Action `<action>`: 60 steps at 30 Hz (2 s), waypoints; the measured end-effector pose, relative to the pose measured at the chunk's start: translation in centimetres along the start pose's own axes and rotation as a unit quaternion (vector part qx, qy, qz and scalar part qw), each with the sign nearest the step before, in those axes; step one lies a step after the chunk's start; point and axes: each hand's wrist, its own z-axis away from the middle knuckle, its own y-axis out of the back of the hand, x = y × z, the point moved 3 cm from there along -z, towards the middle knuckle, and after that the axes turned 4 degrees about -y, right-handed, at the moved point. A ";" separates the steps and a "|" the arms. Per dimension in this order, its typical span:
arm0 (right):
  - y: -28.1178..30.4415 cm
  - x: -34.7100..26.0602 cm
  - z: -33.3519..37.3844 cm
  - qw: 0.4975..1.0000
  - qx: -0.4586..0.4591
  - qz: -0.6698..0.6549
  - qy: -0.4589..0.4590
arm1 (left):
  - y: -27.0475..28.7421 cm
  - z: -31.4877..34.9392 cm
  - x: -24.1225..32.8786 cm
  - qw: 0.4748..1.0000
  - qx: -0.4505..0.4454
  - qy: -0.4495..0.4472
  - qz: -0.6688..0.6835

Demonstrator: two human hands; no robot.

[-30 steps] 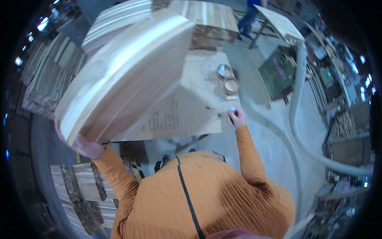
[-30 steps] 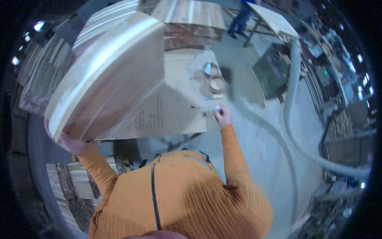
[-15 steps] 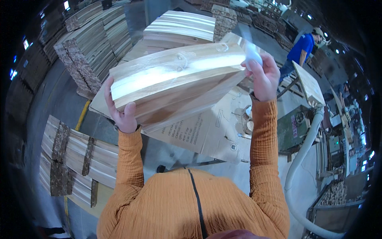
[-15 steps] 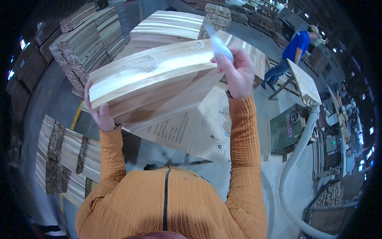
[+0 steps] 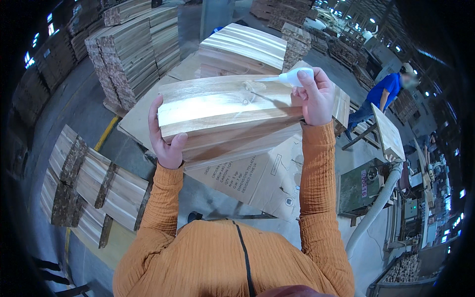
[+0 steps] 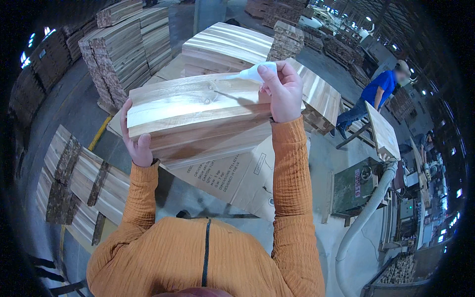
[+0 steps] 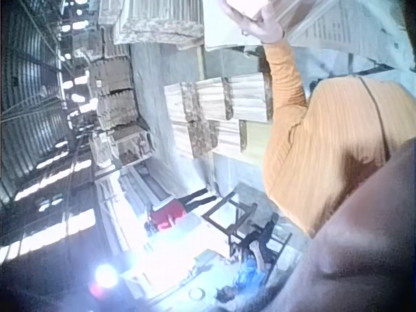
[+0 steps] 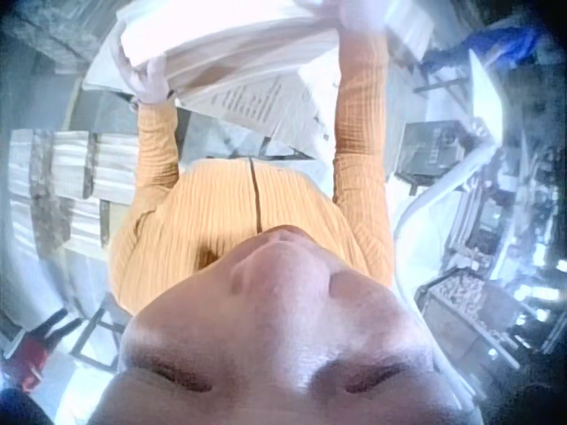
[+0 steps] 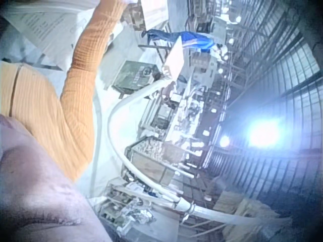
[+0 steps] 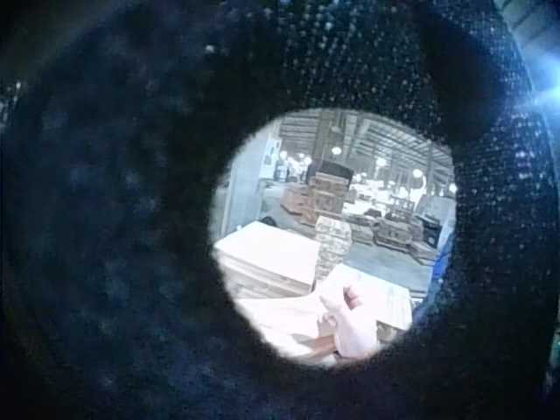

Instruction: The person picks up wooden planks from a stack, applies a white substance from a small bottle into grooves and holes on the plank, and places the plank back on the stack. The process is repeated for several planks.

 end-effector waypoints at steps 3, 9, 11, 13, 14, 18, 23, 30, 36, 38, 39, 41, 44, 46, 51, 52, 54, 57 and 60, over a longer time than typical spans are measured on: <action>-0.2 0.0 0.2 0.999 -0.002 0.035 0.001 | 0.1 0.2 -0.1 1.000 0.004 -0.012 -0.004; -0.6 -0.2 0.3 0.997 -0.014 0.070 0.004 | 0.4 0.1 -0.2 0.999 -0.003 -0.018 -0.027; -0.7 -0.3 0.4 0.997 -0.011 0.075 0.005 | 0.3 0.1 -0.1 0.999 -0.007 -0.019 -0.030; -0.5 -0.3 0.5 0.997 -0.013 0.082 0.005 | 0.1 0.0 0.0 0.999 -0.011 -0.021 -0.034; -0.6 -0.3 0.6 0.996 -0.015 0.088 0.005 | 0.1 0.0 0.0 0.999 -0.009 -0.021 -0.034; -0.8 -0.5 0.7 0.994 -0.009 0.105 0.003 | 0.2 0.1 -0.1 0.999 -0.010 -0.015 -0.029; -1.0 -0.6 0.9 0.995 -0.012 0.104 0.001 | 0.2 0.2 0.0 0.999 -0.006 -0.018 -0.029; -0.9 -0.5 0.9 0.994 -0.011 0.106 0.004 | 0.2 0.3 0.2 1.000 -0.008 -0.015 -0.019; -1.1 -0.5 0.8 0.994 -0.016 0.109 -0.002 | 0.2 0.2 0.1 0.999 -0.007 -0.025 -0.027; -1.1 -0.6 0.8 0.994 -0.015 0.108 -0.002 | 0.2 0.1 0.0 1.000 -0.002 -0.022 -0.015; -1.1 -0.6 0.8 0.994 -0.018 0.107 0.001 | 0.2 0.1 0.0 1.000 0.000 -0.021 -0.008; -1.0 -0.5 0.8 0.994 -0.022 0.105 0.006 | 0.2 0.1 0.0 1.000 -0.002 -0.019 -0.005; -0.9 -0.4 0.7 0.994 -0.019 0.108 0.007 | 0.1 0.1 -0.1 1.000 -0.003 -0.017 0.002; -0.9 -0.4 0.7 0.994 -0.021 0.104 0.007 | 0.1 0.1 0.0 1.000 -0.001 -0.014 0.004; -0.7 -0.3 0.6 0.995 -0.024 0.098 0.004 | -0.1 0.1 0.2 1.000 0.007 -0.016 0.000; -0.5 -0.3 0.6 0.995 -0.028 0.094 0.001 | -0.1 0.1 0.2 1.000 0.005 -0.013 0.004; -0.7 -0.5 0.7 0.995 -0.036 0.090 -0.008 | -0.1 0.1 0.3 1.000 0.001 -0.006 0.010; -0.8 -0.9 1.1 0.994 -0.050 0.090 -0.022 | -0.1 0.2 0.4 1.000 0.001 -0.001 0.008; -0.7 -0.9 1.3 0.994 -0.060 0.087 -0.029 | 0.1 0.3 0.1 1.000 0.003 -0.021 -0.007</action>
